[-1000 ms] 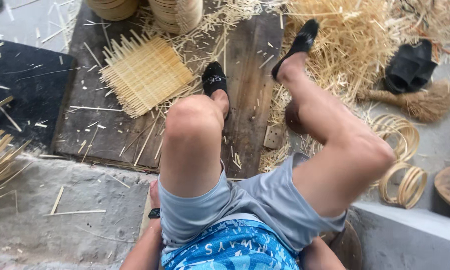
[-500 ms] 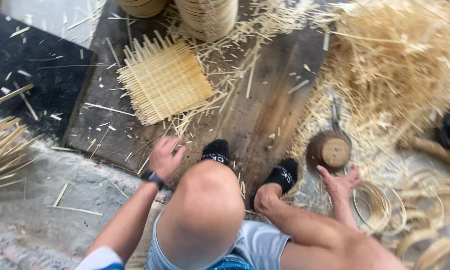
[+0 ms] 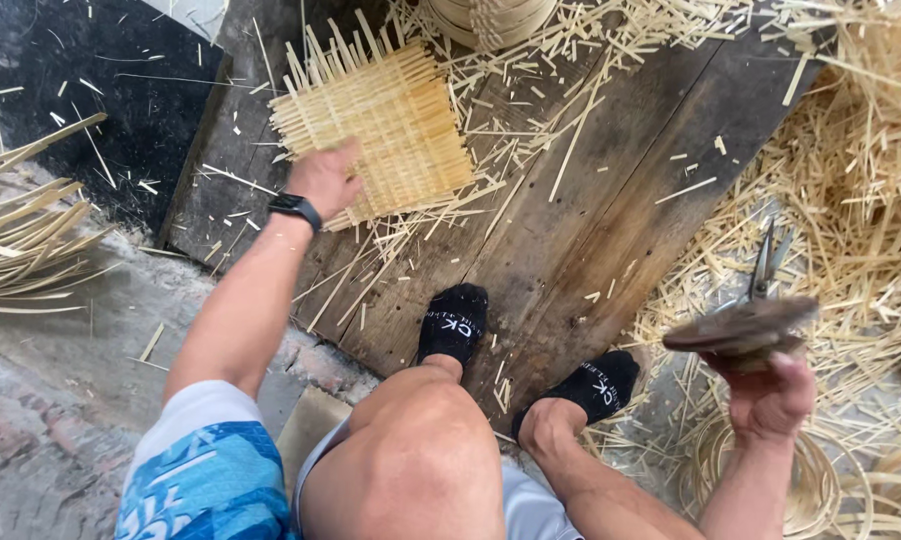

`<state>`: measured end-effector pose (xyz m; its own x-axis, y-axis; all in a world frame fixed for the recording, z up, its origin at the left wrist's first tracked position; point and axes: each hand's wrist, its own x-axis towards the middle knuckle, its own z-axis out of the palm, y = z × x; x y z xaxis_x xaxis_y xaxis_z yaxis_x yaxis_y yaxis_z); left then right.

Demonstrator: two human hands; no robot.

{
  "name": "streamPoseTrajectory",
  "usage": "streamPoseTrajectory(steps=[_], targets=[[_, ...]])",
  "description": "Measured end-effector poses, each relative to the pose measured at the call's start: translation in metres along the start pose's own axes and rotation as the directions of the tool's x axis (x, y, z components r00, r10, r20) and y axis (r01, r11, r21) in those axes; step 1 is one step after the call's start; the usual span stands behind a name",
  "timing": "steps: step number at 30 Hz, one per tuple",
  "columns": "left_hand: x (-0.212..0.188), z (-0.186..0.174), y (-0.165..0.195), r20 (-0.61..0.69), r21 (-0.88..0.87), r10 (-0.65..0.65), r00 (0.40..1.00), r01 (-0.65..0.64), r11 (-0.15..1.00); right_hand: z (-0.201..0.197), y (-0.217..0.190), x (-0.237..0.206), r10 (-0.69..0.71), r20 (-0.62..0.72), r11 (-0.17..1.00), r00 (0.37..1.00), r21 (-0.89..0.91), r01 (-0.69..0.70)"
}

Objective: The person sits on the floor and finishes woven bamboo trays. They press a woven bamboo disc over a round wooden mold, trim the excess bamboo with scissors, fit a thin bamboo rim ring around the edge, and place completed trays onto a stack of finished trays.

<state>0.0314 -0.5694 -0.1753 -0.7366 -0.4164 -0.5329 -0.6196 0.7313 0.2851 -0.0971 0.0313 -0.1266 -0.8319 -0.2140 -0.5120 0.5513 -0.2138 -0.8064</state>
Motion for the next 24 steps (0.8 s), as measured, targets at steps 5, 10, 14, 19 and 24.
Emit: streamPoseTrajectory(steps=[5, 10, 14, 19, 24], targets=[[-0.008, 0.013, -0.005, -0.436, 0.149, 0.113, 0.893, -0.052, 0.987, 0.050, 0.027, 0.024, -0.014, 0.284, 0.954, 0.959, 0.290, -0.072], [-0.001, 0.026, -0.020, -0.450, -0.166, -0.289, 0.845, 0.238, 0.957, 0.068, 0.080, 0.069, 0.027, 0.200, 0.997, 0.980, 0.060, -0.040], [-0.003, 0.012, -0.042, -0.551, 0.007, -0.088, 0.830, 0.110, 0.994, 0.052, 0.083, 0.055, 0.079, -0.018, 0.997, 0.997, 0.009, -0.078], [-0.024, 0.009, -0.051, -0.562, -0.098, -0.024, 0.827, -0.038, 0.994, 0.045, 0.074, 0.033, -0.004, -0.187, 0.977, 0.982, -0.209, -0.035], [-0.031, 0.024, -0.043, -0.296, -0.334, -0.360, 0.885, 0.258, 0.907, 0.061, 0.100, 0.033, 0.064, -0.014, 0.966, 0.998, -0.250, -0.066]])
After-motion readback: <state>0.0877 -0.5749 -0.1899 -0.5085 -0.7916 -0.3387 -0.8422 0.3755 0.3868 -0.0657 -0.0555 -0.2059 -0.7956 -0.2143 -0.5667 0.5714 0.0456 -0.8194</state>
